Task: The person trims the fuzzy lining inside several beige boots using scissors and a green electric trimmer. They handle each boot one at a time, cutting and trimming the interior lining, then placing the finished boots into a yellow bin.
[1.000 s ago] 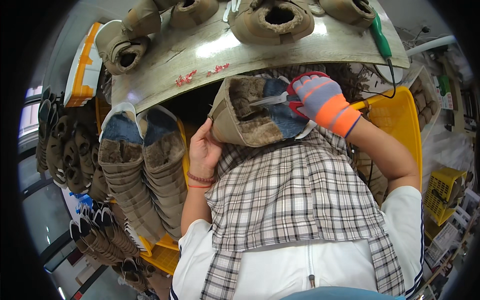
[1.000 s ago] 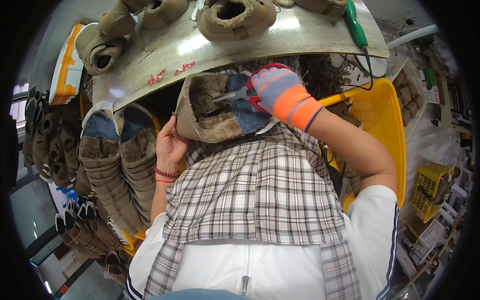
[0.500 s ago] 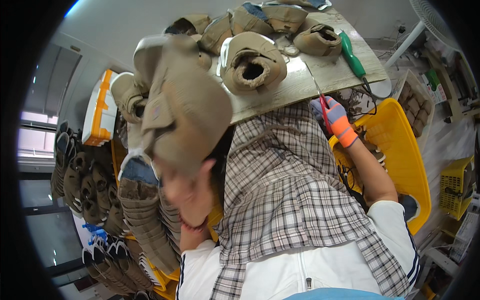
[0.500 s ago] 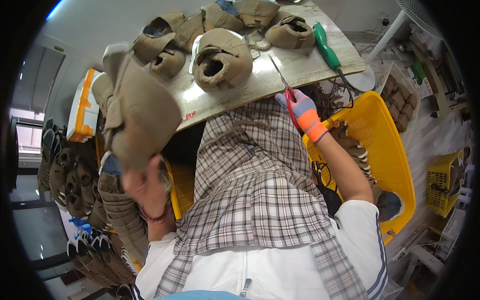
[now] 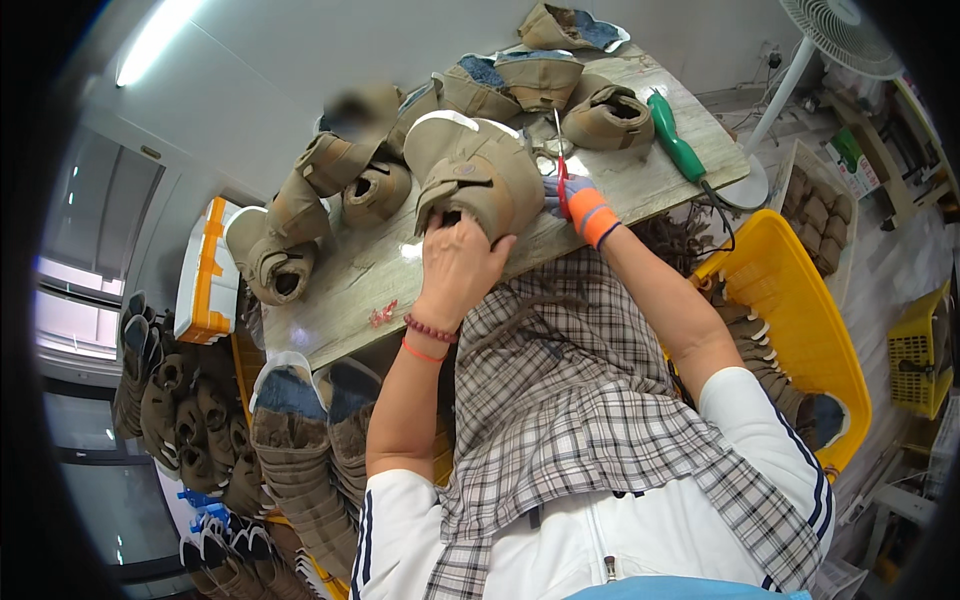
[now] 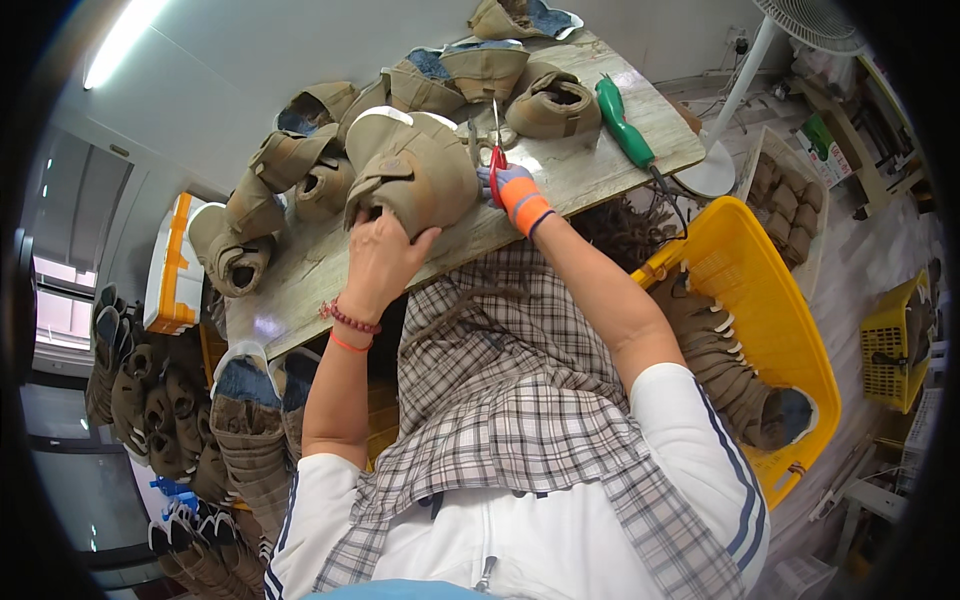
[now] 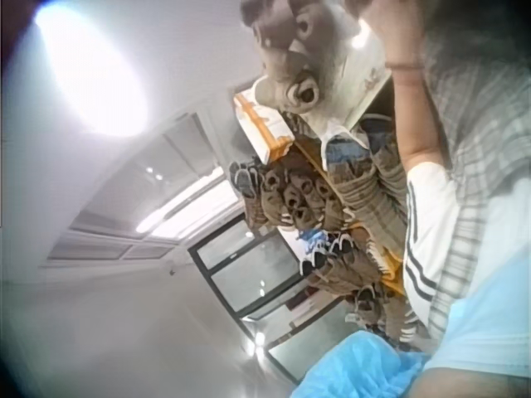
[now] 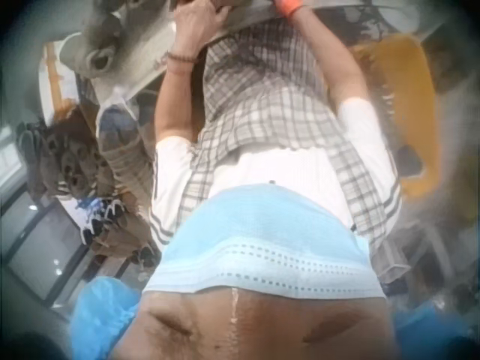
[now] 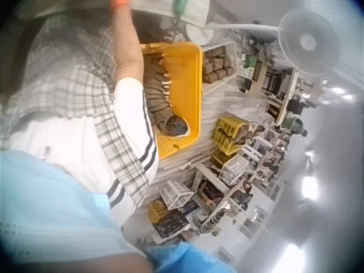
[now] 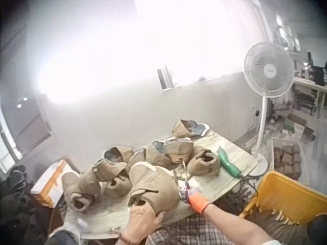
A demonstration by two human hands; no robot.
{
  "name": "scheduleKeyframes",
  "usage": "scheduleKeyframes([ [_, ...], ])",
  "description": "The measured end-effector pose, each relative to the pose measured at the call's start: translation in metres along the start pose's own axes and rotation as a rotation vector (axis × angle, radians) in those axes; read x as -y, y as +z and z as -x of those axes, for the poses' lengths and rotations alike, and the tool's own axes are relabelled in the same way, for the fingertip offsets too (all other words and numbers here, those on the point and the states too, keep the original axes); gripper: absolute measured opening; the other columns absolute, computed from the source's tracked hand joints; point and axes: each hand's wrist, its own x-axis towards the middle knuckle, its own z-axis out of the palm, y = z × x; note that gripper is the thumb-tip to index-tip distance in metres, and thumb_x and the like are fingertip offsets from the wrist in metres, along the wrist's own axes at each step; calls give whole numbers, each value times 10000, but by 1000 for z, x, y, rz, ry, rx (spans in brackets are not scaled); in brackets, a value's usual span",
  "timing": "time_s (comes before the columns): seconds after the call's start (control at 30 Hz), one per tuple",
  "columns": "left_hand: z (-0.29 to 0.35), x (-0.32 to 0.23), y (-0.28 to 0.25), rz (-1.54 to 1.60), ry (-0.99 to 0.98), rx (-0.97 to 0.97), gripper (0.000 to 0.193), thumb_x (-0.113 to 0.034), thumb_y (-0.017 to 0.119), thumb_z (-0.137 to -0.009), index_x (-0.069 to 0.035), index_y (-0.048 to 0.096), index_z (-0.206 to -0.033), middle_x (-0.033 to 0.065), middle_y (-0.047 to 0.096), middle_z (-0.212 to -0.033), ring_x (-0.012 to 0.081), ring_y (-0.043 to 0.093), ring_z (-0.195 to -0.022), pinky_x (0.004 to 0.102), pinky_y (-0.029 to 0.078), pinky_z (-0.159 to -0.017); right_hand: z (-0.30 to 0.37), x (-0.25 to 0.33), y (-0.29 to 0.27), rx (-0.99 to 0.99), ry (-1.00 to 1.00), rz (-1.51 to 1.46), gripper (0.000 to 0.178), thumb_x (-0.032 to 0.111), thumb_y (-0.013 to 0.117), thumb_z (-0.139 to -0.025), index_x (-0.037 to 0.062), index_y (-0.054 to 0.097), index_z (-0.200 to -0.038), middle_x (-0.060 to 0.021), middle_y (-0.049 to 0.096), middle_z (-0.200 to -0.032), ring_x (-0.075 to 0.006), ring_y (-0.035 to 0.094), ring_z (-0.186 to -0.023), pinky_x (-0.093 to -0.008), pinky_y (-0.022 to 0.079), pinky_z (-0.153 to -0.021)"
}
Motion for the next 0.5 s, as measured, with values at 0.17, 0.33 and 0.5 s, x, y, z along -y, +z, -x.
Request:
scheduleKeyframes([
  [0.17, 36, 11, -15, 137, -163, 115, 513, -405, 707, -727, 64, 628, -919, 197, 648, -831, 352, 605, -758, 393, 424, -863, 6, -20, 20, -24, -153, 265, 286, 195, 714, -771, 36, 591, -974, -1, 562, -656, -110, 471, -489, -257, 363, -432],
  [0.33, 121, 53, -35, 1141, -570, -161, 333, 16, 736, -687, 45, 606, -993, 77, 646, -946, 186, 611, -849, 294, 479, -760, 74, -1, 78, 236, -123, 375, 461, 208, 753, -739, 8, 564, -1109, -18, 603, -799, -81, 539, -683, -223, 447, -613],
  [0.5, 171, 86, -38, 1424, -667, -360, 520, -79, 714, -680, 33, 524, -1151, 78, 594, -1080, 183, 554, -983, 295, 425, -866, 118, -7, 130, 615, -319, 627, 474, 211, 747, -744, -16, 553, -1113, -68, 648, -974, -100, 563, -839, -253, 465, -770],
])
